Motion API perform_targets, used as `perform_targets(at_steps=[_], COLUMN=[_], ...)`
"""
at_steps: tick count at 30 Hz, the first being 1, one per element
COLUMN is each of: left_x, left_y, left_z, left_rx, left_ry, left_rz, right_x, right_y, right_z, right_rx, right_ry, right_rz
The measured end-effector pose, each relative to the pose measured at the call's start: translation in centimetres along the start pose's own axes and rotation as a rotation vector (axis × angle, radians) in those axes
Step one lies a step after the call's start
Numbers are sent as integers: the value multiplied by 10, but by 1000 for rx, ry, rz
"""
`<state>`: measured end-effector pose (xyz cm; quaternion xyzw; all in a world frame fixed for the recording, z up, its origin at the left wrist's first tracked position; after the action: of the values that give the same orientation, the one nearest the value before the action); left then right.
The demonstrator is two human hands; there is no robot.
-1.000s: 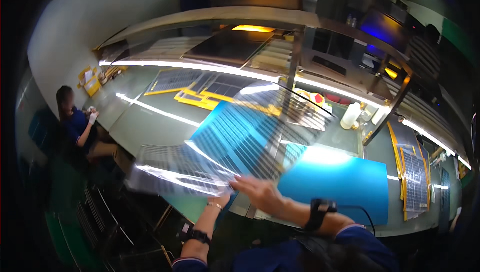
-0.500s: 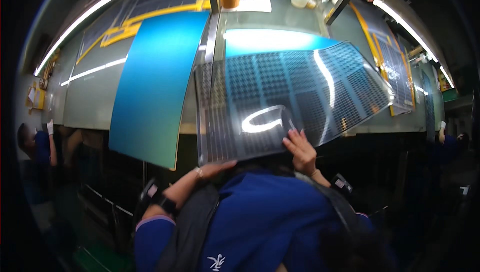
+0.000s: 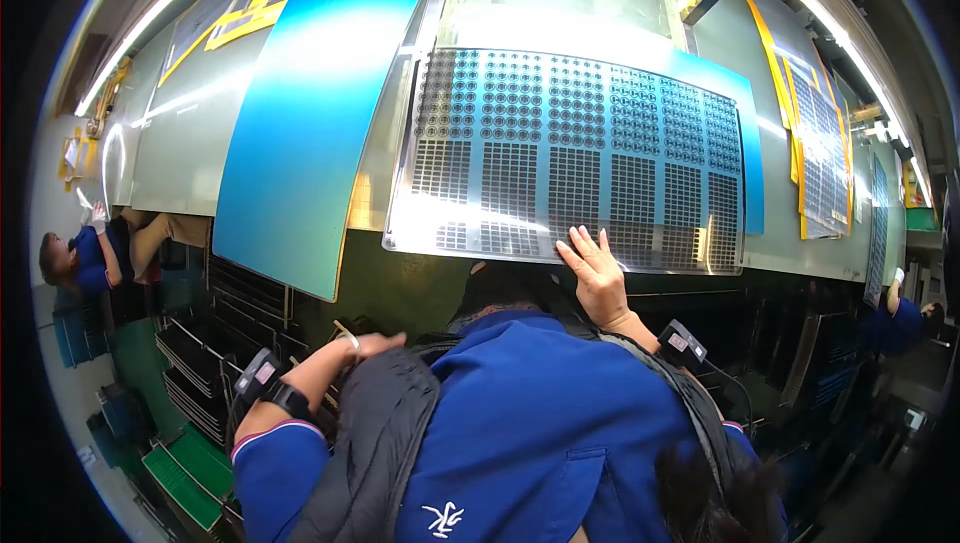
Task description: Handling and inspecting thin solar cell sheets at a manufacturing station.
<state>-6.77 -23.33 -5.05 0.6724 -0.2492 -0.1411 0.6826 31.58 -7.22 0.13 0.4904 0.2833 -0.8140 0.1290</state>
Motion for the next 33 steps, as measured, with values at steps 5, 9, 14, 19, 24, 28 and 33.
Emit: perform_targets(at_steps=[5,9,14,19,24,28,33], left_x=[42,90,90,86,85,89,94], left_y=[-27,-65,-15,-35,-35,-33,2], left_z=[97,62,-20,-9,-18,-24,-54], left_rx=[549,861,364,351,307,284,238], left_ry=[39,440,1503,1457,1434,1466,1157], left_rz=[-86,-611,497,405,241,339,-3], right_x=[3,-3,-21,-60,-94,-86,-85], right_y=[-6,-10,-4,51,122,133,136], right_z=[-4,-5,-14,-75,-180,-214,-216], right_rx=[-40,-68,-105,658,1750,1701,1612], right_ry=[16,40,-88,343,-950,-1286,-1115], right_rz=[43,84,53,-417,-814,-814,-585])
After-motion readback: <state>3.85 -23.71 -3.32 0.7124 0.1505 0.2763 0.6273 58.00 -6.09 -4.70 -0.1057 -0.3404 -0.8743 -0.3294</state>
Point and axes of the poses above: each hand's wrist, its own y-axis away from the middle knuckle, its own x-axis out of the palm, z = x × y, the point moved 1 cm from there along -y, towards the middle knuckle, and after that the axes turned 9 degrees about y, right-handed, at the moved point
